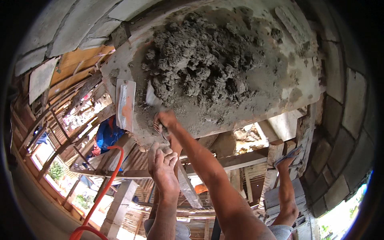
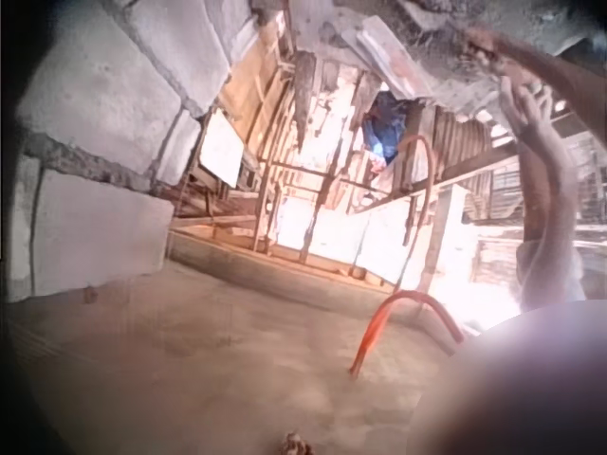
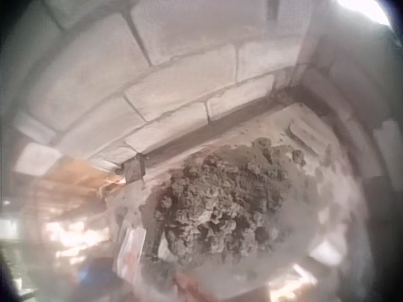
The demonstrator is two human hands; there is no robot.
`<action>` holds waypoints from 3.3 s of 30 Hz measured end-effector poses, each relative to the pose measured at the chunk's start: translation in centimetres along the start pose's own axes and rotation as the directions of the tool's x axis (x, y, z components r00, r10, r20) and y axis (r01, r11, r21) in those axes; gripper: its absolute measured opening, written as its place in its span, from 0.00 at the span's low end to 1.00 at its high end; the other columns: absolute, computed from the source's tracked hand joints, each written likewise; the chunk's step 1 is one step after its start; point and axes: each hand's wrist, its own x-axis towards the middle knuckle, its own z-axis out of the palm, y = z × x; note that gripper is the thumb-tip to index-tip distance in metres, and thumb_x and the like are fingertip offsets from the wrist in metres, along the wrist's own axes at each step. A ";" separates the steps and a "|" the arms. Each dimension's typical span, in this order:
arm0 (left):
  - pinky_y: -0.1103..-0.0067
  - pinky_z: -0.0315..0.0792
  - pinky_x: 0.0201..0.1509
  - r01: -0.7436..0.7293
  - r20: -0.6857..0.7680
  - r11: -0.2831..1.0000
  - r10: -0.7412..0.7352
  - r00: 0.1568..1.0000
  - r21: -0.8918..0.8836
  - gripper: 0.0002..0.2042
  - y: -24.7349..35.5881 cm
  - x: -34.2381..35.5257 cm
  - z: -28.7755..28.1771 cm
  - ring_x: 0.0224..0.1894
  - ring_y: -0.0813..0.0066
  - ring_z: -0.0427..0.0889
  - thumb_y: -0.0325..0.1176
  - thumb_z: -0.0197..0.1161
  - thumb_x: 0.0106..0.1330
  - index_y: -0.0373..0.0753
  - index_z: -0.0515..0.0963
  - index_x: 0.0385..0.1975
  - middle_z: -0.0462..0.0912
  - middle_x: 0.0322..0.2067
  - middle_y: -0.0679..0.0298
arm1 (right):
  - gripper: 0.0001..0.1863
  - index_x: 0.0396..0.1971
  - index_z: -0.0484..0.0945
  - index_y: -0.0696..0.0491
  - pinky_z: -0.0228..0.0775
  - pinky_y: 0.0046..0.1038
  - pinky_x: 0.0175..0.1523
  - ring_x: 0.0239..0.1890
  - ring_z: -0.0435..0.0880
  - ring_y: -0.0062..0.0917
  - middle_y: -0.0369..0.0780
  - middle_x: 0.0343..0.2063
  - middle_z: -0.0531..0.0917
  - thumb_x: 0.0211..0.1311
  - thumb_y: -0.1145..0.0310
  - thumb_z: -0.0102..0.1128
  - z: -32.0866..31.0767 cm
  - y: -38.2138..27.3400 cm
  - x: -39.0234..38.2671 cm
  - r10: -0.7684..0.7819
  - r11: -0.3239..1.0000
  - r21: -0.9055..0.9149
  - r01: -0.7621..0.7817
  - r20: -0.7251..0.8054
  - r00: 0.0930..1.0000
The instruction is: The person scoops wet mortar from a wooden board with a trowel and spreads it along the top of a partially built cinder block wall. The person repeatedly returns to the mortar pile to gather more material and continues applying it to the wall's upper edge.
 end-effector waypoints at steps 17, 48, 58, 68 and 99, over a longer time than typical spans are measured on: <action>0.70 0.69 0.52 -0.060 0.040 0.998 0.059 0.997 0.019 0.21 1.8 0.1 2.0 0.39 0.73 0.75 0.41 0.54 0.72 0.42 0.66 0.62 0.76 0.36 0.65 | 0.09 0.32 0.82 0.58 0.72 0.30 0.32 0.28 0.81 0.27 0.40 0.25 0.82 0.52 0.71 0.59 1.3 -1.5 -6.8 -0.228 0.908 -0.352 0.228 0.042 0.973; 0.72 0.71 0.49 -0.179 -0.094 0.984 0.180 0.979 0.019 0.18 5.3 1.9 3.7 0.40 0.74 0.75 0.38 0.53 0.72 0.39 0.68 0.58 0.77 0.39 0.63 | 0.16 0.27 0.78 0.67 0.72 0.40 0.28 0.24 0.81 0.38 0.45 0.22 0.81 0.46 0.65 0.62 8.7 -10.7 4.7 -0.318 0.930 -0.252 0.269 -0.179 0.931; 0.74 0.64 0.49 -0.355 -0.002 0.924 0.359 0.933 0.141 0.20 5.6 0.9 5.2 0.38 0.76 0.70 0.43 0.53 0.71 0.42 0.67 0.58 0.72 0.36 0.68 | 0.05 0.27 0.73 0.57 0.60 0.29 0.16 0.12 0.68 0.25 0.37 0.15 0.70 0.58 0.71 0.54 -0.6 -14.8 1.7 -0.366 0.595 0.683 0.424 -0.239 0.899; 0.73 0.73 0.48 -0.300 0.091 0.951 0.293 0.952 0.079 0.18 1.5 -2.4 6.9 0.35 0.76 0.76 0.38 0.53 0.72 0.37 0.69 0.57 0.78 0.34 0.65 | 0.22 0.30 0.69 0.54 0.54 0.23 0.11 0.08 0.61 0.18 0.33 0.15 0.66 0.67 0.47 0.48 -18.0 -11.8 -23.8 -0.127 0.695 0.689 -0.208 0.402 0.907; 0.75 0.64 0.51 0.056 0.122 0.994 -0.044 0.992 -0.097 0.24 0.2 -2.6 3.6 0.39 0.78 0.71 0.45 0.54 0.71 0.41 0.65 0.62 0.75 0.37 0.69 | 0.27 0.22 0.70 0.51 0.59 0.29 0.14 0.08 0.66 0.22 0.34 0.10 0.69 0.68 0.41 0.48 -11.2 -3.0 -20.9 -0.057 0.998 -0.014 0.056 -0.438 0.897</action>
